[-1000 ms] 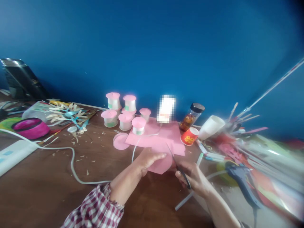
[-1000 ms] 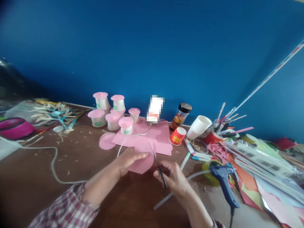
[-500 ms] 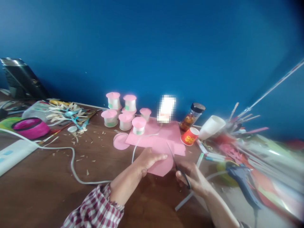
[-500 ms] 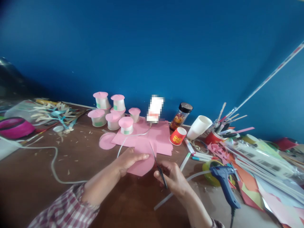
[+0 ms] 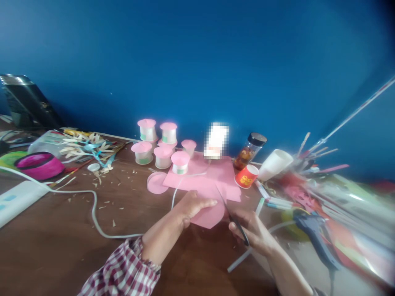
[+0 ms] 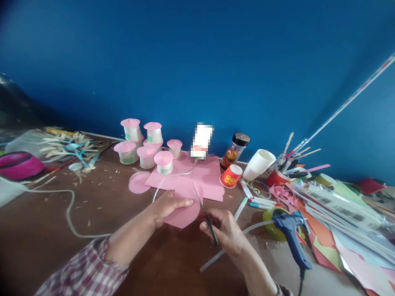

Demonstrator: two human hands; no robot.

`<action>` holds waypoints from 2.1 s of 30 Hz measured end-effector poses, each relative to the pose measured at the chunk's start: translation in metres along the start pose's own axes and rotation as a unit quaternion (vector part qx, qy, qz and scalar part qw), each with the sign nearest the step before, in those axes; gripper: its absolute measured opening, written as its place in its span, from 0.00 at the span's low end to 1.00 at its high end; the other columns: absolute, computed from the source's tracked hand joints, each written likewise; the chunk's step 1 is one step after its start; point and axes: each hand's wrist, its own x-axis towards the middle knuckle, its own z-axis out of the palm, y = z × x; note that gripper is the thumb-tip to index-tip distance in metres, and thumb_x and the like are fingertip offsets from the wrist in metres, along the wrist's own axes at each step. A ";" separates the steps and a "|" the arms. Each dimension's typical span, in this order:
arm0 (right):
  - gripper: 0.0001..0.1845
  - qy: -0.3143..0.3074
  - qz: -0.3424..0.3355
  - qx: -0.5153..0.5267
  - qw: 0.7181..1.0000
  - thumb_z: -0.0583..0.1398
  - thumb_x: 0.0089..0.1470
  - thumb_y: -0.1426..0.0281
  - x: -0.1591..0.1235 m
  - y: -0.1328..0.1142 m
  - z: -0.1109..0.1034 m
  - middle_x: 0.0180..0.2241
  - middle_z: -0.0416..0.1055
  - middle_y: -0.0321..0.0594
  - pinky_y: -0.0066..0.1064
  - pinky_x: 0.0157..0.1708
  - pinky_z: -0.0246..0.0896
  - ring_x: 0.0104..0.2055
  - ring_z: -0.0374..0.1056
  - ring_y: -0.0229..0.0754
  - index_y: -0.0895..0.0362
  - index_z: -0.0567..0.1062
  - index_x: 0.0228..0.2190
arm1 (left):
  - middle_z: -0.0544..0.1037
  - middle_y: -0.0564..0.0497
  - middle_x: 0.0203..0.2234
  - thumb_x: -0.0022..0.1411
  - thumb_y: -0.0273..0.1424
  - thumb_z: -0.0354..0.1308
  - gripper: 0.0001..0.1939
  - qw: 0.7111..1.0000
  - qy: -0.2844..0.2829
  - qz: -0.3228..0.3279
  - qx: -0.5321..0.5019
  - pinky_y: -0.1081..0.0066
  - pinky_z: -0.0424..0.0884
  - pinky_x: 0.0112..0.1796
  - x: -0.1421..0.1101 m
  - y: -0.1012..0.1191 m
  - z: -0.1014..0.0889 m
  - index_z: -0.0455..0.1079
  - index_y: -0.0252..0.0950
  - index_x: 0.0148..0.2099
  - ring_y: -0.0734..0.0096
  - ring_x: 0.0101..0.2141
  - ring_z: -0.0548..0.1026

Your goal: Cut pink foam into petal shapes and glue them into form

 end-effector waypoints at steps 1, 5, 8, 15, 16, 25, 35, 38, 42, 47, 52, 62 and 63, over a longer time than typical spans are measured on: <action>0.26 0.000 0.001 -0.001 1.000 0.59 0.48 0.47 0.000 0.001 0.000 0.16 0.55 0.30 0.24 0.16 0.49 0.17 0.52 0.32 0.59 0.67 0.25 | 0.80 0.45 0.30 0.43 0.34 0.69 0.16 1.000 0.000 -0.001 -0.002 0.63 0.72 0.35 0.000 0.000 0.000 0.76 0.31 0.36 0.59 0.32 0.77; 0.26 -0.002 -0.003 -0.009 1.000 0.59 0.49 0.48 0.000 0.003 -0.002 0.17 0.56 0.30 0.23 0.15 0.48 0.17 0.54 0.32 0.59 0.67 0.25 | 0.80 0.43 0.30 0.43 0.36 0.69 0.18 1.000 -0.025 0.008 0.002 0.64 0.72 0.34 0.001 -0.001 -0.001 0.76 0.30 0.37 0.60 0.31 0.77; 0.25 -0.002 -0.004 -0.015 1.000 0.59 0.49 0.48 -0.001 0.003 -0.002 0.17 0.57 0.30 0.23 0.15 0.48 0.17 0.54 0.32 0.59 0.67 0.25 | 0.80 0.44 0.29 0.43 0.36 0.69 0.18 1.000 -0.023 0.004 0.006 0.65 0.71 0.34 0.002 -0.003 -0.002 0.76 0.30 0.36 0.61 0.31 0.77; 0.25 -0.004 0.010 -0.015 1.000 0.60 0.48 0.48 -0.002 0.005 -0.003 0.16 0.55 0.29 0.23 0.15 0.48 0.16 0.54 0.32 0.59 0.66 0.24 | 0.80 0.44 0.28 0.43 0.33 0.69 0.15 1.000 -0.020 0.003 0.010 0.67 0.71 0.32 0.002 -0.002 -0.002 0.76 0.30 0.34 0.63 0.29 0.77; 0.25 -0.005 0.011 -0.012 1.000 0.60 0.48 0.49 -0.002 0.005 -0.003 0.16 0.54 0.29 0.23 0.15 0.48 0.16 0.54 0.32 0.58 0.66 0.24 | 0.80 0.45 0.28 0.43 0.33 0.69 0.15 1.000 -0.017 0.000 0.010 0.67 0.71 0.32 0.002 -0.001 -0.002 0.76 0.30 0.34 0.63 0.29 0.77; 0.24 -0.021 0.013 -0.027 0.999 0.60 0.50 0.50 -0.002 0.007 -0.005 0.17 0.56 0.30 0.23 0.15 0.51 0.17 0.55 0.32 0.60 0.67 0.26 | 0.80 0.43 0.28 0.40 0.36 0.71 0.20 1.000 -0.019 -0.007 0.015 0.67 0.71 0.32 0.001 0.001 -0.003 0.75 0.29 0.35 0.62 0.30 0.77; 0.24 -0.027 0.017 0.001 0.999 0.60 0.49 0.49 0.000 0.007 -0.003 0.18 0.58 0.31 0.24 0.17 0.55 0.18 0.56 0.33 0.59 0.66 0.26 | 0.77 0.50 0.24 0.38 0.37 0.72 0.17 0.999 0.006 -0.021 0.034 0.69 0.70 0.30 0.003 -0.001 -0.004 0.73 0.31 0.28 0.67 0.27 0.75; 0.24 -0.031 0.014 0.000 0.999 0.59 0.50 0.49 0.000 0.006 -0.003 0.18 0.58 0.31 0.25 0.17 0.55 0.18 0.56 0.33 0.60 0.67 0.28 | 0.76 0.50 0.23 0.39 0.37 0.71 0.17 0.999 -0.007 -0.014 0.033 0.69 0.70 0.30 0.003 -0.002 -0.004 0.73 0.31 0.27 0.67 0.27 0.74; 0.25 -0.034 0.007 -0.009 0.999 0.59 0.51 0.49 0.000 0.006 -0.004 0.18 0.58 0.31 0.24 0.17 0.53 0.19 0.55 0.33 0.61 0.68 0.29 | 0.76 0.50 0.23 0.40 0.36 0.71 0.16 0.999 -0.022 -0.015 0.031 0.67 0.70 0.31 0.003 -0.002 -0.004 0.73 0.31 0.29 0.66 0.27 0.74; 0.24 -0.031 0.000 -0.023 0.999 0.59 0.51 0.49 -0.001 0.006 -0.005 0.18 0.58 0.31 0.23 0.17 0.49 0.19 0.55 0.32 0.61 0.68 0.27 | 0.76 0.51 0.23 0.40 0.35 0.70 0.14 0.999 -0.011 -0.016 0.037 0.69 0.69 0.30 0.003 -0.003 -0.004 0.73 0.31 0.28 0.68 0.26 0.74; 0.25 -0.025 -0.004 -0.028 0.999 0.59 0.51 0.49 -0.001 0.005 -0.004 0.18 0.58 0.31 0.23 0.16 0.48 0.19 0.55 0.33 0.60 0.68 0.27 | 0.77 0.49 0.23 0.42 0.33 0.70 0.13 0.999 -0.019 -0.024 0.028 0.68 0.69 0.30 0.003 -0.002 -0.004 0.74 0.31 0.28 0.66 0.26 0.74; 0.23 -0.022 0.008 -0.050 0.998 0.60 0.50 0.51 -0.001 0.007 -0.008 0.17 0.58 0.30 0.22 0.15 0.48 0.18 0.55 0.32 0.59 0.67 0.25 | 0.77 0.50 0.23 0.40 0.32 0.70 0.13 0.999 -0.016 -0.028 0.019 0.70 0.69 0.29 0.001 -0.001 -0.004 0.73 0.31 0.28 0.68 0.26 0.74; 0.23 -0.022 0.010 -0.051 0.998 0.60 0.50 0.51 -0.002 0.008 -0.008 0.17 0.58 0.30 0.22 0.15 0.48 0.18 0.55 0.32 0.59 0.67 0.25 | 0.77 0.50 0.23 0.40 0.33 0.71 0.13 0.999 -0.014 -0.030 0.019 0.70 0.69 0.29 0.001 -0.001 -0.004 0.73 0.31 0.28 0.68 0.26 0.73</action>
